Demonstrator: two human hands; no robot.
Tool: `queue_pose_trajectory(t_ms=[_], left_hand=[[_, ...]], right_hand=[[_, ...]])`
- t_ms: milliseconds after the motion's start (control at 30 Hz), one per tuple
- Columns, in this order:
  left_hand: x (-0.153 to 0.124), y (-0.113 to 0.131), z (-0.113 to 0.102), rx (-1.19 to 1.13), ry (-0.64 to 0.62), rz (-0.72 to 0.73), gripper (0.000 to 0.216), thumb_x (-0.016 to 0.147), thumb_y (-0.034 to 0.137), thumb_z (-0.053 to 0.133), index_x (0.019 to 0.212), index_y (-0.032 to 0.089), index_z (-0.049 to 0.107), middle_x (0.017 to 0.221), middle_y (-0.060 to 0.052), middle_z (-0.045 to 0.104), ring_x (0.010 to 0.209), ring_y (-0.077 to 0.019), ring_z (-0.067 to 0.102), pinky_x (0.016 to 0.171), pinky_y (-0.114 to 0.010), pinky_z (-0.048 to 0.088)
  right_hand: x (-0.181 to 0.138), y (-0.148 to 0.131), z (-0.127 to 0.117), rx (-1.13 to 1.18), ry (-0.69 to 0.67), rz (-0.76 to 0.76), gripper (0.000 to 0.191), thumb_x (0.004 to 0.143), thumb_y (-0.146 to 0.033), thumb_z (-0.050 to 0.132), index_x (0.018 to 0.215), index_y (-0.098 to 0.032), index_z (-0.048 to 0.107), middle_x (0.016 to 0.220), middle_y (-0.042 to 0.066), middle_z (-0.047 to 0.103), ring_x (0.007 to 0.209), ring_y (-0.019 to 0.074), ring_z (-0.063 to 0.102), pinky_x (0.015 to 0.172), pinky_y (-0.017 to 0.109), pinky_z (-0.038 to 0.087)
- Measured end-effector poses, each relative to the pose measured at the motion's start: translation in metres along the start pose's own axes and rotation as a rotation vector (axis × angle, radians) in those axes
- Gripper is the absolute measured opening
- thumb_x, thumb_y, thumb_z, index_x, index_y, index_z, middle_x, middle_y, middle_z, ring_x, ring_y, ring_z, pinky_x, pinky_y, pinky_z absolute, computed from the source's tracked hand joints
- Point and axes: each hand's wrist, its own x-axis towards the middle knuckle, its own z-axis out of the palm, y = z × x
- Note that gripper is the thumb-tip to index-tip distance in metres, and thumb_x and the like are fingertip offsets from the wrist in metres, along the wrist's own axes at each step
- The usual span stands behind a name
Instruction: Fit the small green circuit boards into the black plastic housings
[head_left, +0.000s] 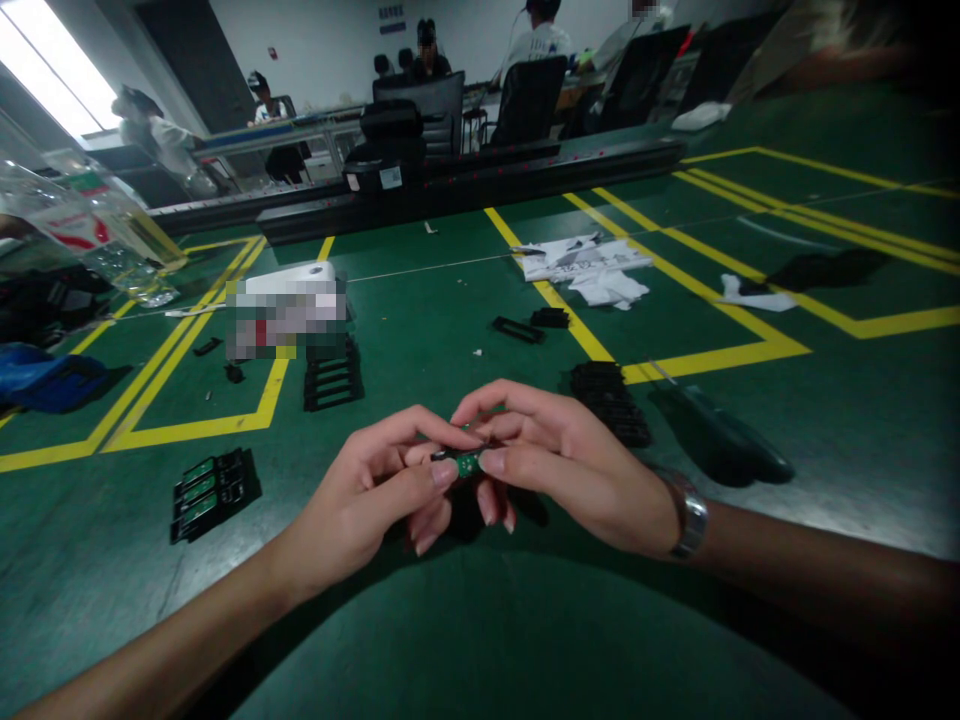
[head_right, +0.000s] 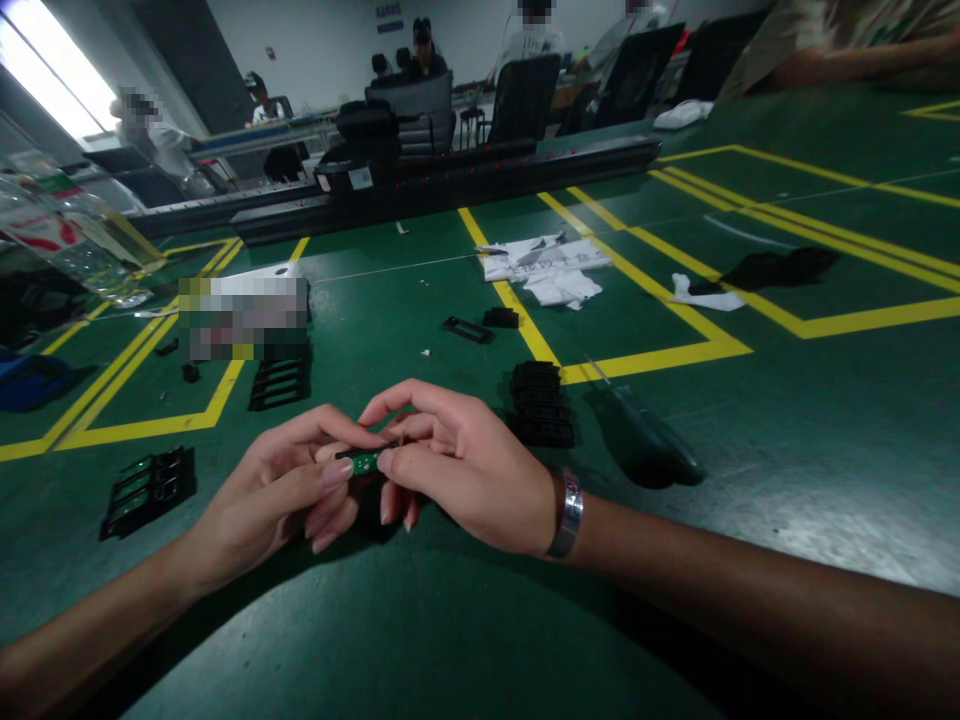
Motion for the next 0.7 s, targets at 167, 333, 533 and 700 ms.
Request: queue_pose_trajectory(t_ms=[167,333,533,700], left_hand=[[-0.003,0.0017,-0.0015,0.125,0.003,-0.044,0.031,0.101,0.026,0.057,0.131,0.022,0.067,0.057,0.003,0.054,0.052,-0.0067,0.053,0.05,-0.016,0.041],[-0.0035,0.0032,0.0005,0.113,-0.008,-0.06,0.035,0.1,0.028,0.058,0.134,0.023,0.066,0.059,0.002,0.054,0.053,-0.0072,0.052,0.052,-0.017,0.043],[-0.0042,0.0047,0.0007,0.159,-0.038,-0.069,0.038,0.1,0.029,0.058,0.137,0.024,0.064,0.068,-0.001,0.059,0.058,-0.0087,0.052,0.056,-0.02,0.044],[-0.0026,0.0041,-0.0009,0.124,-0.074,-0.048,0.037,0.1,0.027,0.057,0.136,0.024,0.064,0.069,-0.001,0.059,0.058,-0.0096,0.053,0.056,-0.021,0.043]], right_hand=[[0.0003,0.0003,-0.001,0.0,-0.021,-0.006,0.027,0.09,-0.007,0.055,0.116,-0.012,0.056,0.081,0.003,0.068,0.06,0.0111,0.066,0.054,0.021,0.053],[-0.0001,-0.002,0.0,-0.025,-0.034,0.009,0.027,0.088,-0.007,0.055,0.115,-0.009,0.058,0.075,0.002,0.066,0.057,0.0107,0.064,0.051,0.019,0.05],[-0.0001,-0.0025,-0.0009,-0.061,-0.047,0.033,0.026,0.089,-0.011,0.055,0.115,-0.01,0.059,0.066,0.0,0.063,0.052,0.0103,0.059,0.049,0.019,0.047],[0.0001,-0.0005,-0.0037,-0.021,-0.069,0.038,0.027,0.093,-0.018,0.058,0.119,-0.011,0.059,0.074,0.002,0.065,0.056,0.0107,0.061,0.05,0.02,0.048]])
